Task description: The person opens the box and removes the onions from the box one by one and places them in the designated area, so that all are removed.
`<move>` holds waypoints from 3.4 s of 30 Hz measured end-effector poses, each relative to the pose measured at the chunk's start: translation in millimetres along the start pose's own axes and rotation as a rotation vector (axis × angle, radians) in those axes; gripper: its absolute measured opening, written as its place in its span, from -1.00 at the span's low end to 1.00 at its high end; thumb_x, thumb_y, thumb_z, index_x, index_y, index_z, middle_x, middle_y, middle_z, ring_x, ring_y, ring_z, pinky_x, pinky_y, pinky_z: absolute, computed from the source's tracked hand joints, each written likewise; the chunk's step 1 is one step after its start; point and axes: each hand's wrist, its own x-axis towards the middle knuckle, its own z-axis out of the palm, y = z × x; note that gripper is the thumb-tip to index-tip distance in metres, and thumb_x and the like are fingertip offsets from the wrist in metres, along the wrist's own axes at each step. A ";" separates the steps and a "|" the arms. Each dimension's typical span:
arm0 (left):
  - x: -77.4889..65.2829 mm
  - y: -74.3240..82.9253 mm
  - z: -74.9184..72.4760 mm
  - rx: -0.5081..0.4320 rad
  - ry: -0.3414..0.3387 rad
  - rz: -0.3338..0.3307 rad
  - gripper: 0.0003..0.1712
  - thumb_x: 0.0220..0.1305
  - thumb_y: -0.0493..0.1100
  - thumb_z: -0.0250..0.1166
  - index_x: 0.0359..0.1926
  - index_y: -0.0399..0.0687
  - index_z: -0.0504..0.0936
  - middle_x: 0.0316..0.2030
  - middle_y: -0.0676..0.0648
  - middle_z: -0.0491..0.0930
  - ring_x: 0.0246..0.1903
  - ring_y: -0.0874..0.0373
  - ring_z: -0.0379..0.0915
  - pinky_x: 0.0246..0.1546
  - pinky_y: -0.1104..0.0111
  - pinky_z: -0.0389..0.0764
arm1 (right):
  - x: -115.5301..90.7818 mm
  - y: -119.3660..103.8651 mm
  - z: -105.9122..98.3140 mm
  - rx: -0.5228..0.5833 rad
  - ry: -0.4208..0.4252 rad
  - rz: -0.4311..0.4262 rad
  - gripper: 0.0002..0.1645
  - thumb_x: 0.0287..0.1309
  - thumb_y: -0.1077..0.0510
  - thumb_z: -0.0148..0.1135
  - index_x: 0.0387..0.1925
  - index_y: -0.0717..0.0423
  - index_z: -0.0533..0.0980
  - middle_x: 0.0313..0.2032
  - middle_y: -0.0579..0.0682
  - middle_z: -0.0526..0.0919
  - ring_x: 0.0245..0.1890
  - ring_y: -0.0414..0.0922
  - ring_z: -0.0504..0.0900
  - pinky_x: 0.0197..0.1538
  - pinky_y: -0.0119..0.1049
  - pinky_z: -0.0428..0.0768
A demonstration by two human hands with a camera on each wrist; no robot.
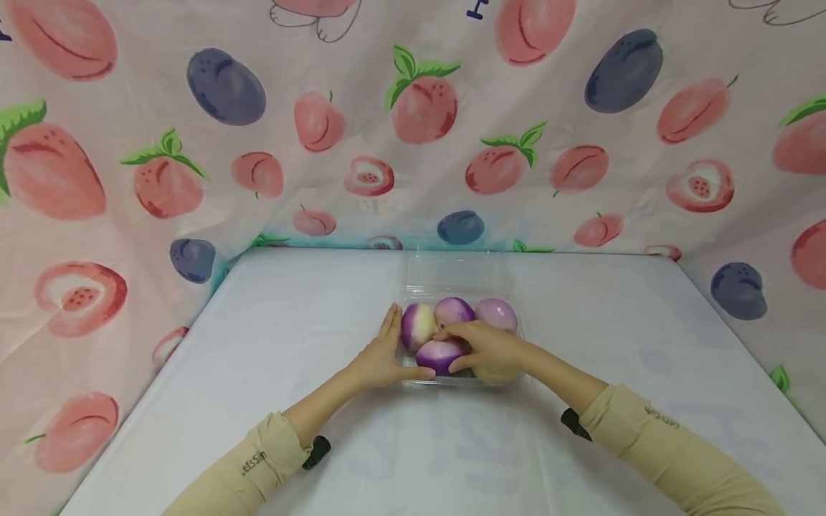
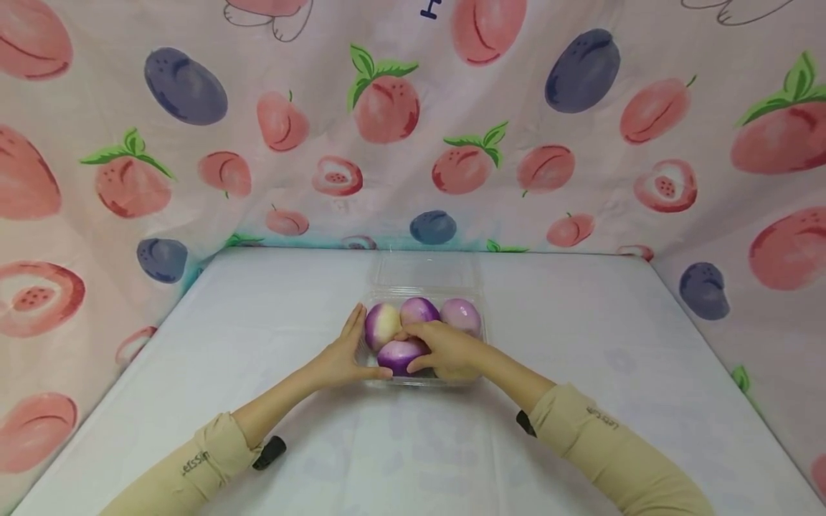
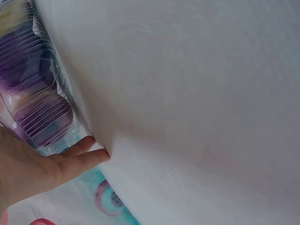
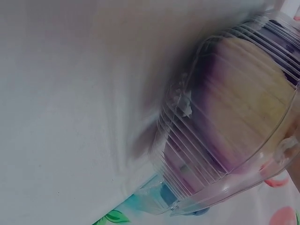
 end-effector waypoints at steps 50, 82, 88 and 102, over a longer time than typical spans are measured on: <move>3.3 1.0 -2.8 0.023 0.017 0.000 0.49 -0.14 0.35 0.42 0.46 -0.22 -0.37 0.48 -0.15 -0.49 0.43 -0.21 -0.18 0.35 -0.05 0.16 | -39.4 24.5 -25.4 1.191 0.328 -0.084 -0.08 0.27 0.31 0.08 0.44 -0.32 -0.13 0.27 -0.10 0.08 0.14 -0.28 0.47 0.16 -0.25 0.52; -0.6 3.6 -1.8 0.024 0.011 -0.004 0.47 -0.13 0.32 0.43 0.46 -0.24 -0.35 0.48 -0.17 -0.47 0.44 -0.20 -0.18 0.34 -0.06 0.17 | -72.4 44.5 -49.4 0.868 0.665 0.040 -0.04 0.10 0.51 0.15 0.40 -0.13 0.00 0.25 -0.27 0.12 0.11 -0.39 0.38 0.08 -0.58 0.49; 0.2 2.5 -1.2 0.027 0.015 0.000 0.47 -0.13 0.33 0.43 0.46 -0.24 -0.34 0.48 -0.18 -0.46 0.44 -0.19 -0.20 0.34 -0.04 0.18 | -82.5 46.7 -52.4 0.816 0.715 0.060 -0.03 0.05 0.53 0.17 0.41 -0.07 0.05 0.20 -0.28 0.20 0.03 -0.38 0.47 0.01 -0.60 0.53; -0.4 4.2 -1.5 -0.005 0.008 -0.012 0.48 -0.14 0.31 0.44 0.46 -0.21 -0.35 0.48 -0.16 -0.47 0.43 -0.21 -0.17 0.32 -0.07 0.20 | -98.9 68.0 -49.3 0.804 0.851 0.178 -0.05 0.09 0.47 0.20 0.39 -0.18 0.06 0.10 -0.29 0.26 0.00 -0.43 0.41 -0.03 -0.69 0.48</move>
